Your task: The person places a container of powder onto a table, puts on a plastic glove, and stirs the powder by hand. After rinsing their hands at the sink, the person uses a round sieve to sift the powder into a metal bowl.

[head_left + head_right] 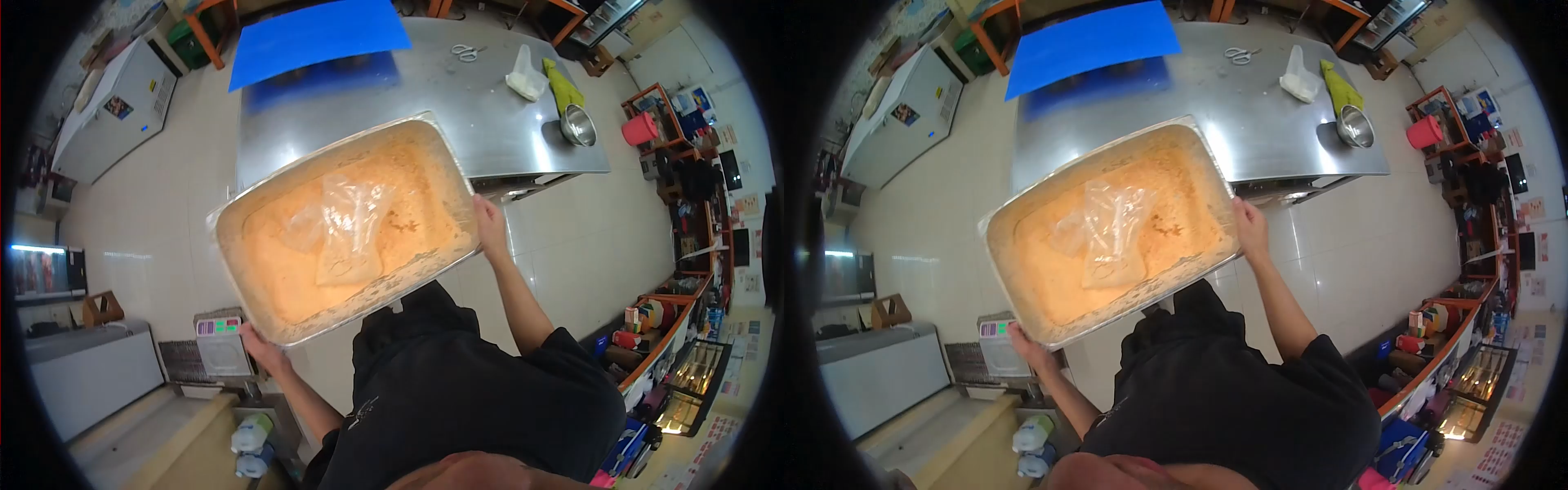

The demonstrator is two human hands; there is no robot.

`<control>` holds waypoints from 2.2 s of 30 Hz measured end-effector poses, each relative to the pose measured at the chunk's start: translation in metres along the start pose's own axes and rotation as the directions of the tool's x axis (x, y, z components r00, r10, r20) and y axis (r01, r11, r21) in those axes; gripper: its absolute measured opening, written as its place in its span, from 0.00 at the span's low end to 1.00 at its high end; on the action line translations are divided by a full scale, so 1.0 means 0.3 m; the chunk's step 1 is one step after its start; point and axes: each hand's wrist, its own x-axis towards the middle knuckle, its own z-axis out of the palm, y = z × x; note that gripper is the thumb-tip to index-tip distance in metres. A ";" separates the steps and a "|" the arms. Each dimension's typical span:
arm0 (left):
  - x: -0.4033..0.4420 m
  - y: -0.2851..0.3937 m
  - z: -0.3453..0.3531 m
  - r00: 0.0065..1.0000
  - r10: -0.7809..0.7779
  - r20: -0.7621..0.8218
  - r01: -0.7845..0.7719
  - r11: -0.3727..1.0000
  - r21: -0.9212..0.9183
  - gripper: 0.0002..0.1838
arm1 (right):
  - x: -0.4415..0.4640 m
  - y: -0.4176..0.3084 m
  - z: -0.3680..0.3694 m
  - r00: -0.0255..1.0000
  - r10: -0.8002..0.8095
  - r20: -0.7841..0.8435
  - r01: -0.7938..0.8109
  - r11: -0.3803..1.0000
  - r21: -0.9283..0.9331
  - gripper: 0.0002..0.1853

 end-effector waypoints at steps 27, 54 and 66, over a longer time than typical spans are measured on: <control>0.059 -0.206 1.244 0.982 -0.140 0.129 0.137 0.990 0.035 0.15 | 1.187 -0.063 0.172 0.729 -0.031 0.683 0.502 0.703 -0.504 0.21; 0.061 -0.182 1.265 0.977 -0.181 0.116 0.186 0.982 -0.036 0.15 | 0.961 -0.525 -0.046 0.416 -0.685 0.598 0.909 0.331 -0.252 0.03; 0.056 -0.183 1.249 0.961 -0.233 0.149 0.240 0.970 -0.031 0.14 | 0.946 -0.488 -0.043 0.444 -0.707 0.550 0.896 0.342 -0.285 0.03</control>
